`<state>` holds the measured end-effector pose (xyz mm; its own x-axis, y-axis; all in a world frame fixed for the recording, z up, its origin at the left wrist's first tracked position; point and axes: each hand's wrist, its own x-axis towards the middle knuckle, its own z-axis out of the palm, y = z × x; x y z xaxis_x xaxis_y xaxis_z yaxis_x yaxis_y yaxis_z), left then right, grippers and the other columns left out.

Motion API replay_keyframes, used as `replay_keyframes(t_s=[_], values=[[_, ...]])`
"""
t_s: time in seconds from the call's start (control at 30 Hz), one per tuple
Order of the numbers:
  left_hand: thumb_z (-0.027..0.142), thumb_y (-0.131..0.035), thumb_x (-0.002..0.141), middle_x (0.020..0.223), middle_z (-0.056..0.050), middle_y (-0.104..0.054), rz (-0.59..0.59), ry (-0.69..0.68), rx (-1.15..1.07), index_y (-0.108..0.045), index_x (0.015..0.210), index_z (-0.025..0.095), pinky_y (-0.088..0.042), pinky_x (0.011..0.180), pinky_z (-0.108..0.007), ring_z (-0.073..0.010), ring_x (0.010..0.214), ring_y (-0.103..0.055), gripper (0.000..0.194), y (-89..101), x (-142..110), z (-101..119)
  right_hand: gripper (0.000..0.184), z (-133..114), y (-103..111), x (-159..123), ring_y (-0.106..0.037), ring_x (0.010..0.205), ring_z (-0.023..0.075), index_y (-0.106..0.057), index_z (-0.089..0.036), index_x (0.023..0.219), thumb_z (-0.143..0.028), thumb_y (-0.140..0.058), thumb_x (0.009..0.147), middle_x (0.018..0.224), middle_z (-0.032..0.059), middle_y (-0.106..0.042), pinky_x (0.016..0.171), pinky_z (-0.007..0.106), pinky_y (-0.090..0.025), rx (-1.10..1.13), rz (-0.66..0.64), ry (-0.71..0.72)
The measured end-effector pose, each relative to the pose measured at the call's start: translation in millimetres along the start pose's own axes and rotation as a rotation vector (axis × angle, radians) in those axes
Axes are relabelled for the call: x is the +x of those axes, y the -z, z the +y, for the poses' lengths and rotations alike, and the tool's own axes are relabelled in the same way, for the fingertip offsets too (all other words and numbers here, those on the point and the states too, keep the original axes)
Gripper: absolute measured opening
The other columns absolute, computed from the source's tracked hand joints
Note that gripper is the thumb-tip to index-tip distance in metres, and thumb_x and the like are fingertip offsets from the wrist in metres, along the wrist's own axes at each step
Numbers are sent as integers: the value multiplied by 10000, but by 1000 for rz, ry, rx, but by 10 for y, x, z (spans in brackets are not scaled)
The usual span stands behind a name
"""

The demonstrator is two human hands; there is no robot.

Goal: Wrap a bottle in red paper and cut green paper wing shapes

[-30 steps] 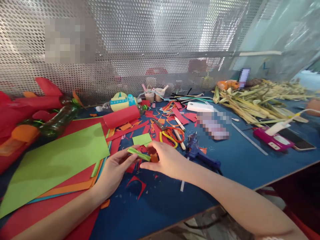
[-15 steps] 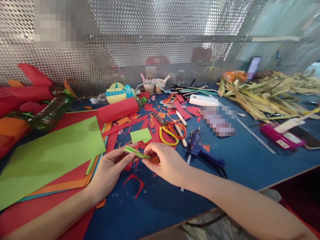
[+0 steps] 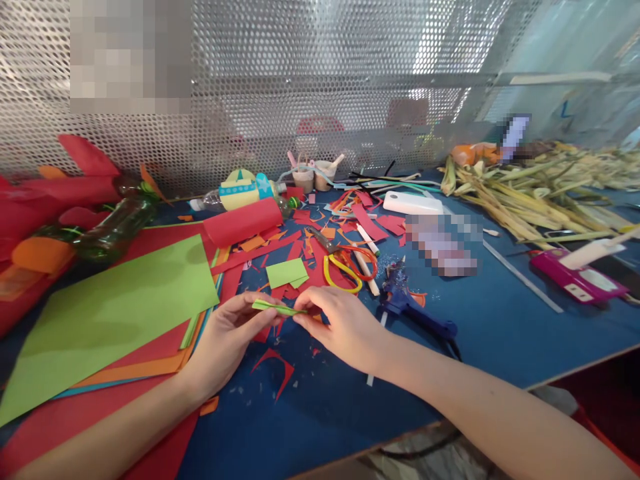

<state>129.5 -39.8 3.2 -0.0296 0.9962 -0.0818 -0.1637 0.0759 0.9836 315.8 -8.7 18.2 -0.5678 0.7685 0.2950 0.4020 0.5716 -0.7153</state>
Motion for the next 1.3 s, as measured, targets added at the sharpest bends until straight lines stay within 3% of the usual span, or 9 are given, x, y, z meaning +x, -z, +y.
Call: replay_keyframes(t_s=[0.27, 0.57, 1.0, 1.3], values=[[224, -741, 693, 758, 12, -726, -17, -48, 68, -672, 753, 194, -519, 685, -181, -114, 712, -663, 96, -2, -12, 16, 44, 29, 42, 5, -639, 758, 147, -587, -190, 856, -168, -556, 878, 805, 15, -670, 696, 258, -499, -37, -20, 29], [161, -697, 717, 761, 1, -705, -27, -207, 189, -631, 684, 194, -525, 695, -197, -121, 728, -657, 80, -22, -46, 30, 59, 27, 68, 2, -636, 770, 144, -611, -175, 866, -128, -576, 864, 813, 23, -681, 720, 263, -498, -51, -6, 109], [171, -682, 752, 790, -14, -716, 68, -363, 252, -670, 801, 194, -561, 710, -221, -139, 736, -678, 55, 49, -62, 36, 66, 97, 114, 42, -643, 775, 137, -612, -176, 844, -131, -569, 867, 808, 22, -686, 709, 247, -509, -93, 76, 191], [84, -606, 800, 828, 2, -687, -23, -509, 310, -629, 798, 208, -539, 747, -175, -104, 800, -663, 127, 54, -66, -1, 124, 72, 86, 31, -637, 811, 137, -627, -183, 950, -168, -638, 828, 890, 31, -681, 729, 255, -529, -31, 48, 146]])
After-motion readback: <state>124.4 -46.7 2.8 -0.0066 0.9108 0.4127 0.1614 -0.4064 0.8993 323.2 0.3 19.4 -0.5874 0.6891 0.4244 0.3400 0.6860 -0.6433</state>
